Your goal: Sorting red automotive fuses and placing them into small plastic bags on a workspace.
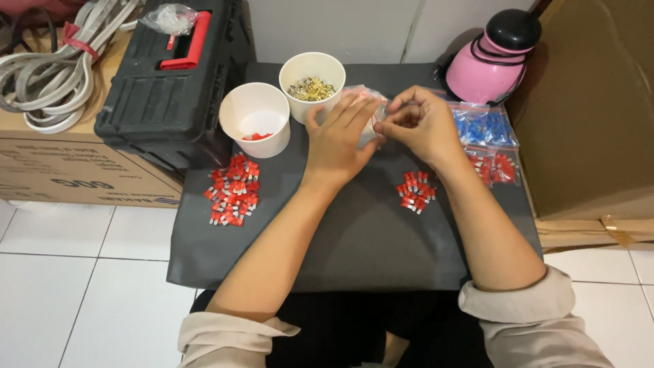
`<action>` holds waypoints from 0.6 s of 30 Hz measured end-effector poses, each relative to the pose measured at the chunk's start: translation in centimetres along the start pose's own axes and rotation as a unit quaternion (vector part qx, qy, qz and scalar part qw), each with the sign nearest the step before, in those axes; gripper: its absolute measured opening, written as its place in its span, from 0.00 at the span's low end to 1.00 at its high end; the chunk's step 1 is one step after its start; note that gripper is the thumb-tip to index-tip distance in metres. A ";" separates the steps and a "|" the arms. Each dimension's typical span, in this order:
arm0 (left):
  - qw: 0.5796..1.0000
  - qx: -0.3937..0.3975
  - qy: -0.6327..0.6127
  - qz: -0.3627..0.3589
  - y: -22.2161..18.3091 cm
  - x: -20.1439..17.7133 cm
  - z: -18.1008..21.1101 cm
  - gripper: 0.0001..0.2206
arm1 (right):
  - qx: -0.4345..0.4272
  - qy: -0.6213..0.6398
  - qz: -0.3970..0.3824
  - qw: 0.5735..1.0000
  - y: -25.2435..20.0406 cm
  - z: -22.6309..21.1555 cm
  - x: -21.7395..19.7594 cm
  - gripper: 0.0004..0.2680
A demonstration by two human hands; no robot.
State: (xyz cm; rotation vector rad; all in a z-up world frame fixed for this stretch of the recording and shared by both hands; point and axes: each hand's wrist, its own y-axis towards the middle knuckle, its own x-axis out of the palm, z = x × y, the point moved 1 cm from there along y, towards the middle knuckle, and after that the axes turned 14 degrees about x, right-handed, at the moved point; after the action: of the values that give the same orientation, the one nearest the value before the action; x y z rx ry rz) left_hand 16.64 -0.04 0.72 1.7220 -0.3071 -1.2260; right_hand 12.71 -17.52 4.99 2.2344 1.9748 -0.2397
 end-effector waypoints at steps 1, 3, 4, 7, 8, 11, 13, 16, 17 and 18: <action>1.000 0.000 -0.001 -0.001 0.2 -0.3 0.0 0.34 | 0.001 0.000 0.000 1.000 0.0 0.0 -0.1 0.13; 1.000 -0.003 0.020 0.022 0.7 -1.1 -0.1 0.28 | -0.022 0.007 -0.014 1.000 0.1 -0.2 -0.3 0.13; 1.000 -0.003 0.020 0.022 0.9 -1.5 0.0 0.28 | -0.021 0.007 -0.014 1.000 0.3 -0.1 -0.4 0.13; 0.999 -0.009 0.016 0.051 1.3 -2.4 0.1 0.21 | -0.032 0.020 -0.035 0.999 0.4 0.0 -0.4 0.15; 0.998 -0.014 0.013 0.053 1.3 -2.2 0.0 0.21 | -0.043 0.019 -0.041 0.998 0.4 -0.1 -0.4 0.14; 0.998 -0.021 0.016 0.054 0.9 -2.0 -0.3 0.21 | -0.064 0.023 -0.046 0.997 0.7 0.3 -0.5 0.11; 0.998 -0.025 0.022 0.054 0.8 -1.9 -0.4 0.21 | -0.072 0.027 -0.045 0.996 0.6 0.2 -0.5 0.08; 0.998 -0.034 0.033 0.049 0.8 -2.0 -0.5 0.25 | -0.101 0.000 -0.052 0.994 0.0 -1.0 -0.1 0.06; 0.998 -0.032 0.034 0.048 0.8 -2.1 -0.5 0.26 | -0.109 -0.007 -0.061 0.992 -0.3 -1.5 0.0 0.05; 0.998 -0.030 0.034 0.048 0.8 -2.2 -0.5 0.27 | -0.117 -0.015 -0.069 0.991 -0.6 -1.9 0.2 0.04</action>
State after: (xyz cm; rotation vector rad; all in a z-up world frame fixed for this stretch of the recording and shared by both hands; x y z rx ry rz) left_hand 16.26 1.26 2.72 1.6742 -0.3066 -1.0947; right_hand 12.22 -16.85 6.82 1.9438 2.0284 -0.0528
